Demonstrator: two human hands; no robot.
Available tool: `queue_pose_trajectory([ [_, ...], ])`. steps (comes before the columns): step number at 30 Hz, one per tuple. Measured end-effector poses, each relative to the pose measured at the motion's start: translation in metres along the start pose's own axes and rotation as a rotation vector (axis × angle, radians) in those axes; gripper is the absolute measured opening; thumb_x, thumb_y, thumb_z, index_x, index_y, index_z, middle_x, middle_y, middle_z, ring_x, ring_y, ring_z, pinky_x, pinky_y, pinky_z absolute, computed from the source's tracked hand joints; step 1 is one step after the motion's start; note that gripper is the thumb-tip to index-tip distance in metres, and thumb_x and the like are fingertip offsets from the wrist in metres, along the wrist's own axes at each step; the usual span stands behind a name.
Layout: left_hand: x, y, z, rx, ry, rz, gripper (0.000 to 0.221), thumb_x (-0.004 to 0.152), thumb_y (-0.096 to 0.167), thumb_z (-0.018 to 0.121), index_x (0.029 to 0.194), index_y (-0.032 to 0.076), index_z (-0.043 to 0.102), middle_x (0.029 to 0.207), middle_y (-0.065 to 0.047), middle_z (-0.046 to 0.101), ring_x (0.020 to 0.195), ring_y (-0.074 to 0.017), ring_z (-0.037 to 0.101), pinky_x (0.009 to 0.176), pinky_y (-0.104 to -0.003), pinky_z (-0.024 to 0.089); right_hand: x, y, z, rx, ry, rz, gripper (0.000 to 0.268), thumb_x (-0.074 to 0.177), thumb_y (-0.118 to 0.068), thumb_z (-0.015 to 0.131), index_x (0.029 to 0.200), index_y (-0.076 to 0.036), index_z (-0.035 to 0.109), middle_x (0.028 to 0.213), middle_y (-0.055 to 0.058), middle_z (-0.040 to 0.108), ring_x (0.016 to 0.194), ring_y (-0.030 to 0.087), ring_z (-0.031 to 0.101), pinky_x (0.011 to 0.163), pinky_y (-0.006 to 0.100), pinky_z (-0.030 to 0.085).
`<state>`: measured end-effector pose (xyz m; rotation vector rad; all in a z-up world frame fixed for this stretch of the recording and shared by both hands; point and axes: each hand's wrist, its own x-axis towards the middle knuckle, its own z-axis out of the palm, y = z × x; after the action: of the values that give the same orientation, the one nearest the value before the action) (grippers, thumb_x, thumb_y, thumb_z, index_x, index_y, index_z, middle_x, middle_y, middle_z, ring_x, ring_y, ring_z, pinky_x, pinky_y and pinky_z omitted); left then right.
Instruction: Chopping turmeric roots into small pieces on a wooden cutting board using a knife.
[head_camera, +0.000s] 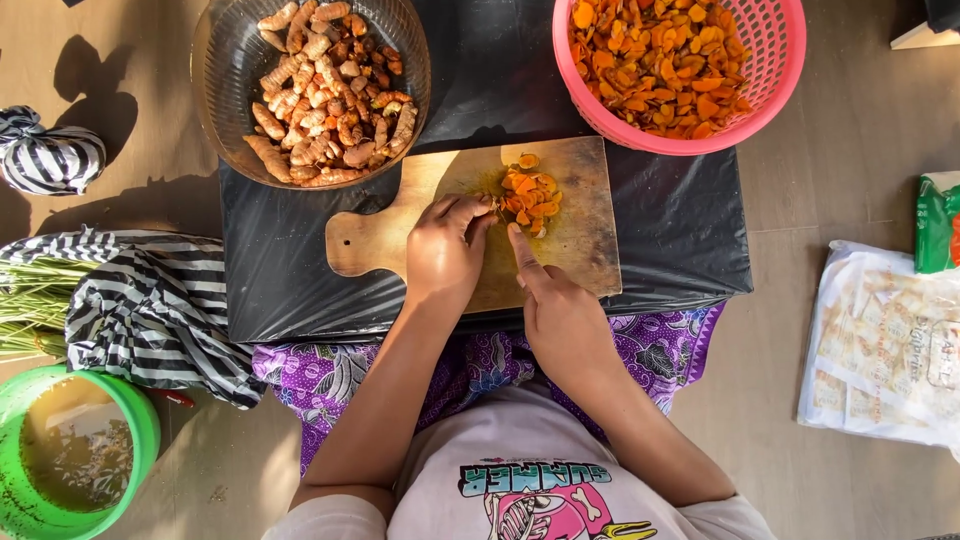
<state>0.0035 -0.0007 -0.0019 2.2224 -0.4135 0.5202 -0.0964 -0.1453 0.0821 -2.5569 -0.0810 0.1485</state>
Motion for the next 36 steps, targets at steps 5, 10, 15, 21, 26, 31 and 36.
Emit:
queue_pose_trajectory([
  [5, -0.005, -0.003, 0.004, 0.007, 0.014, -0.003, 0.012, 0.085, 0.017, 0.085, 0.092, 0.012, 0.076, 0.091, -0.006, 0.077, 0.088, -0.0271, 0.076, 0.078, -0.035, 0.062, 0.009, -0.012, -0.006, -0.037, -0.036, 0.027, 0.06, 0.099, -0.004, 0.042, 0.158, -0.014, 0.037, 0.093, 0.025, 0.071, 0.076, 0.041, 0.074, 0.062, 0.05, 0.063],
  [10, -0.002, 0.005, 0.001, 0.038, 0.039, 0.017, 0.012, 0.083, 0.014, 0.086, 0.091, 0.011, 0.077, 0.092, -0.006, 0.077, 0.089, -0.0273, 0.076, 0.078, -0.035, 0.062, 0.029, -0.002, 0.002, -0.044, -0.048, 0.025, 0.058, 0.098, -0.002, 0.043, 0.155, -0.009, 0.042, 0.097, 0.027, 0.071, 0.08, 0.042, 0.074, 0.063, 0.049, 0.063],
  [15, -0.003, -0.003, 0.001, -0.032, 0.024, -0.039, 0.018, 0.079, 0.018, 0.088, 0.091, 0.013, 0.075, 0.091, -0.003, 0.077, 0.089, -0.0257, 0.076, 0.08, -0.036, 0.062, 0.013, -0.002, 0.001, -0.031, -0.038, 0.028, 0.057, 0.101, -0.007, 0.043, 0.157, -0.014, 0.039, 0.094, 0.025, 0.071, 0.078, 0.039, 0.075, 0.063, 0.044, 0.064],
  [21, -0.004, 0.004, -0.004, -0.044, 0.052, -0.019, 0.018, 0.082, 0.019, 0.088, 0.088, 0.01, 0.074, 0.092, -0.006, 0.077, 0.088, -0.0282, 0.076, 0.078, -0.036, 0.062, -0.005, 0.02, -0.001, 0.036, -0.056, 0.06, 0.05, 0.103, -0.014, 0.041, 0.153, -0.019, 0.046, 0.096, 0.022, 0.073, 0.08, 0.038, 0.075, 0.064, 0.045, 0.063],
  [26, 0.001, 0.015, -0.012, -0.015, 0.049, 0.04, 0.011, 0.086, 0.017, 0.083, 0.087, 0.012, 0.073, 0.09, -0.002, 0.076, 0.087, -0.025, 0.075, 0.078, -0.034, 0.061, -0.004, 0.027, 0.007, 0.009, 0.028, 0.025, 0.046, 0.103, -0.018, 0.044, 0.148, -0.021, 0.053, 0.09, 0.011, 0.072, 0.071, 0.031, 0.074, 0.059, 0.039, 0.062],
  [31, -0.002, 0.007, -0.007, 0.003, 0.037, 0.051, 0.007, 0.087, 0.012, 0.08, 0.088, 0.013, 0.073, 0.088, -0.002, 0.075, 0.086, -0.0257, 0.075, 0.077, -0.034, 0.061, -0.007, 0.014, 0.002, -0.028, 0.053, 0.005, 0.044, 0.103, -0.022, 0.045, 0.146, -0.025, 0.056, 0.089, 0.007, 0.072, 0.071, 0.029, 0.074, 0.058, 0.035, 0.061],
  [36, 0.001, 0.014, -0.009, 0.031, 0.026, 0.036, 0.011, 0.084, 0.008, 0.08, 0.087, 0.013, 0.071, 0.086, -0.004, 0.072, 0.082, -0.0262, 0.075, 0.073, -0.033, 0.061, -0.009, 0.0, -0.003, -0.045, 0.071, -0.043, 0.048, 0.102, -0.013, 0.044, 0.15, -0.016, 0.049, 0.084, 0.014, 0.07, 0.067, 0.036, 0.072, 0.057, 0.045, 0.061],
])
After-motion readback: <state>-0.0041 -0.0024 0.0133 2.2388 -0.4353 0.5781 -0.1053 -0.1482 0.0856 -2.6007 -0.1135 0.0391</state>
